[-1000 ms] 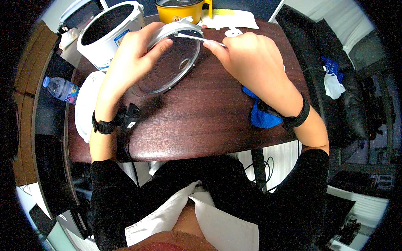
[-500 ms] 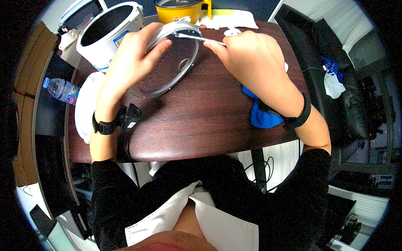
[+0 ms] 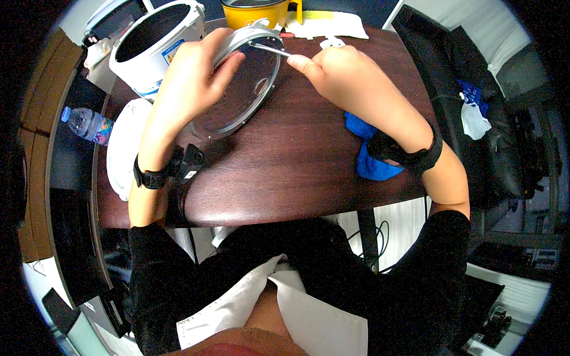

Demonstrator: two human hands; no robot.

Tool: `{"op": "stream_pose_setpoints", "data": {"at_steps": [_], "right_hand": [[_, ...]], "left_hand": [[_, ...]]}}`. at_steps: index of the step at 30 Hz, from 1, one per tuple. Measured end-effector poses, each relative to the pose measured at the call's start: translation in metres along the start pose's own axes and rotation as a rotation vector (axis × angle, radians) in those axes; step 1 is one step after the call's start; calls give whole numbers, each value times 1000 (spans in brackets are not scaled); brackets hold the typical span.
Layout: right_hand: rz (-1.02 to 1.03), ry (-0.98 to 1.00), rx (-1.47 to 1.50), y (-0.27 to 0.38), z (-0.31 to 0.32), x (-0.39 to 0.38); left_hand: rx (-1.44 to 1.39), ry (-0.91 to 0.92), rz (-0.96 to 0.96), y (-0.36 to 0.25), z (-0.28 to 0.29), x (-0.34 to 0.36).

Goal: The person uses a screwdriver to remove screws from a circular metal lid, then places the lid aside and wipes the interior of a white appliance with a blue cloth.

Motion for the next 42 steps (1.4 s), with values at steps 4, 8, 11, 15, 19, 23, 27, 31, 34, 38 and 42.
{"op": "stream_pose_setpoints", "data": {"at_steps": [4, 8, 11, 15, 19, 23, 27, 31, 34, 38, 42], "right_hand": [[-394, 317, 526, -18, -32, -8], [-592, 539, 1064, 0, -58, -23], [-623, 632, 1366, 14, -70, -31], [-637, 671, 1467, 22, -73, -33], [-554, 400, 796, -4, -48, -30], [-54, 25, 178, -4, -11, -22], [-47, -8, 92, -2, -6, -17], [-49, -23, 87, 2, -5, -12], [-19, -58, 83, 2, -4, -9], [-12, -81, 44, 3, -2, -9], [-9, -89, 7, 5, 1, -10]], "left_hand": [[13, 12, 25, -1, -1, -1], [30, -7, 3, -3, 2, -1], [11, -2, 0, -5, 2, 1], [-72, 45, 30, 6, 2, 0], [-118, 79, 52, 9, 1, 0], [-109, 53, 19, 17, -2, 1], [-89, 54, 33, 13, 0, -1], [-103, 86, 46, 12, -2, 0], [-109, 73, 38, 11, -1, 0], [-115, 64, 27, 9, -1, 0], [-110, 68, 25, 4, 1, 0]]}}
Point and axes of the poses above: each hand's wrist, its own x-axis towards the middle knuckle, its own z-axis out of the back of the hand, y = z × x, the point moved 7 cm from there along x, towards the middle knuckle, and after that the axes turned 3 degrees about x, right-handed, at the moved point
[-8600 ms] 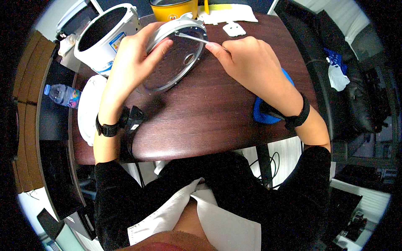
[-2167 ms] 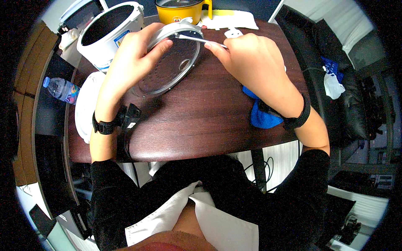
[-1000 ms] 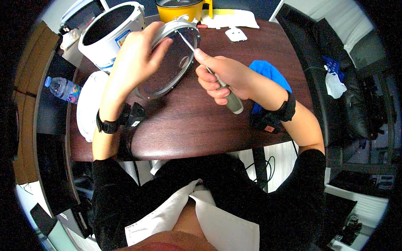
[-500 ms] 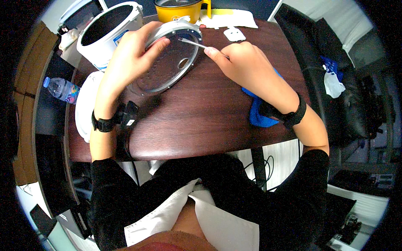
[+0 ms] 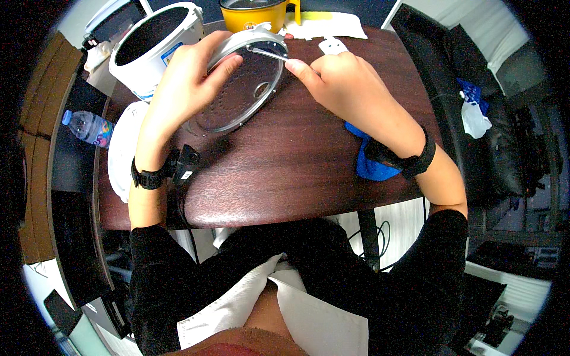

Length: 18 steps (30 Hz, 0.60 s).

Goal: The person uses a screwdriver to remove screws from a circular metal lid, then places the lid aside and wipes the interior of a white appliance with a blue cloth.

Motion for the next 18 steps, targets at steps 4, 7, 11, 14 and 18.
{"op": "stream_pose_setpoints", "data": {"at_steps": [4, 7, 11, 14, 18], "right_hand": [[86, -47, -60, 0, 0, 3], [-3, 37, 7, -6, -6, 4], [-158, 199, 268, -20, -20, 2], [-294, 324, 507, -24, -40, 1], [-531, 546, 965, -16, -67, -14]], "left_hand": [[28, 0, -30, -2, 0, 0], [67, -4, -25, -4, 1, -1], [77, -39, -47, -9, 0, 0], [94, -49, -38, -6, 1, -2], [98, -51, -36, -8, 1, -1]]}}
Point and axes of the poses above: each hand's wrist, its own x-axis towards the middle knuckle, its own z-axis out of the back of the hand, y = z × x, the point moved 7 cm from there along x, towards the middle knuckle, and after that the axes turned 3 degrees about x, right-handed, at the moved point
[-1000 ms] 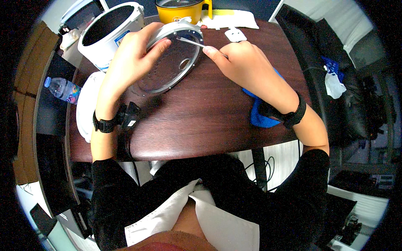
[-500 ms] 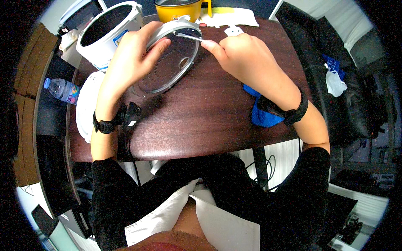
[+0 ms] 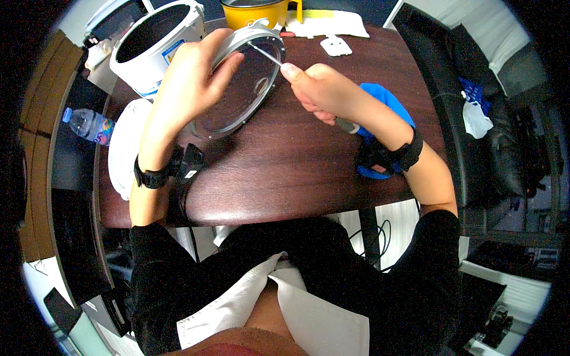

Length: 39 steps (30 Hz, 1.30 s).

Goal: The person uses a screwdriver to remove screws from a circular metal lid, then places the lid aside and wipes the interior of a white appliance with a blue cloth.

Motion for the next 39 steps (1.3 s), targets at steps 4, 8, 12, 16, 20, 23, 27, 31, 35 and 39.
{"op": "stream_pose_setpoints", "data": {"at_steps": [4, 8, 12, 16, 20, 23, 27, 31, 35, 39], "right_hand": [[-61, 147, 334, -6, -25, -4], [-126, 295, 552, -7, -38, -8], [356, -357, -410, 18, 13, -10], [540, -684, -950, 48, 21, -32], [597, -726, -1192, 65, 19, -40], [543, -648, -1197, 66, 19, -35], [441, -475, -1020, 56, 27, -16], [370, -270, -745, 26, 36, 5], [16, 2, -231, -3, 24, 11], [45, 114, 94, -13, -3, 9]], "left_hand": [[7, -7, -9, 0, 0, 1], [-13, 2, 4, 2, 0, -1], [-42, 6, 26, 3, 1, 0], [-35, 33, 82, 1, 1, -1], [-13, 20, 63, 0, 0, -2], [-4, 9, 23, -1, 0, -3], [-5, 13, 5, 0, 2, -1], [-11, 45, 46, -1, 0, -1], [-1, 10, 1, -1, -2, -1], [-3, -7, -7, 0, -2, 0]]}}
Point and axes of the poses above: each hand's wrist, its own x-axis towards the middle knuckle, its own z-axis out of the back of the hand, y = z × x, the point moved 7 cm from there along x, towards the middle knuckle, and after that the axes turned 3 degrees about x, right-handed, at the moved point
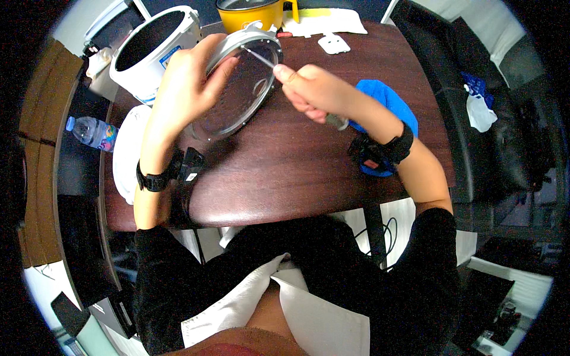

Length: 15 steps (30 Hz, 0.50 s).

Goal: The person uses a screwdriver to remove screws from a circular metal lid, then places the lid aside and wipes the interior of a white appliance with a blue cloth.

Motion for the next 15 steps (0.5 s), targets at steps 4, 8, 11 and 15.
{"op": "stream_pose_setpoints", "data": {"at_steps": [4, 8, 11, 15], "right_hand": [[-33, 99, 342, -2, -32, -1], [-86, 170, 541, -2, -50, -1], [-138, 220, 702, 2, -66, -4], [-137, 309, 870, 9, -75, -8]], "left_hand": [[-3, -24, 7, 5, 2, 0], [-13, 1, 44, 8, 1, 1], [-22, 26, 66, 7, 1, 2], [-34, 31, 81, 7, 0, 3]]}}
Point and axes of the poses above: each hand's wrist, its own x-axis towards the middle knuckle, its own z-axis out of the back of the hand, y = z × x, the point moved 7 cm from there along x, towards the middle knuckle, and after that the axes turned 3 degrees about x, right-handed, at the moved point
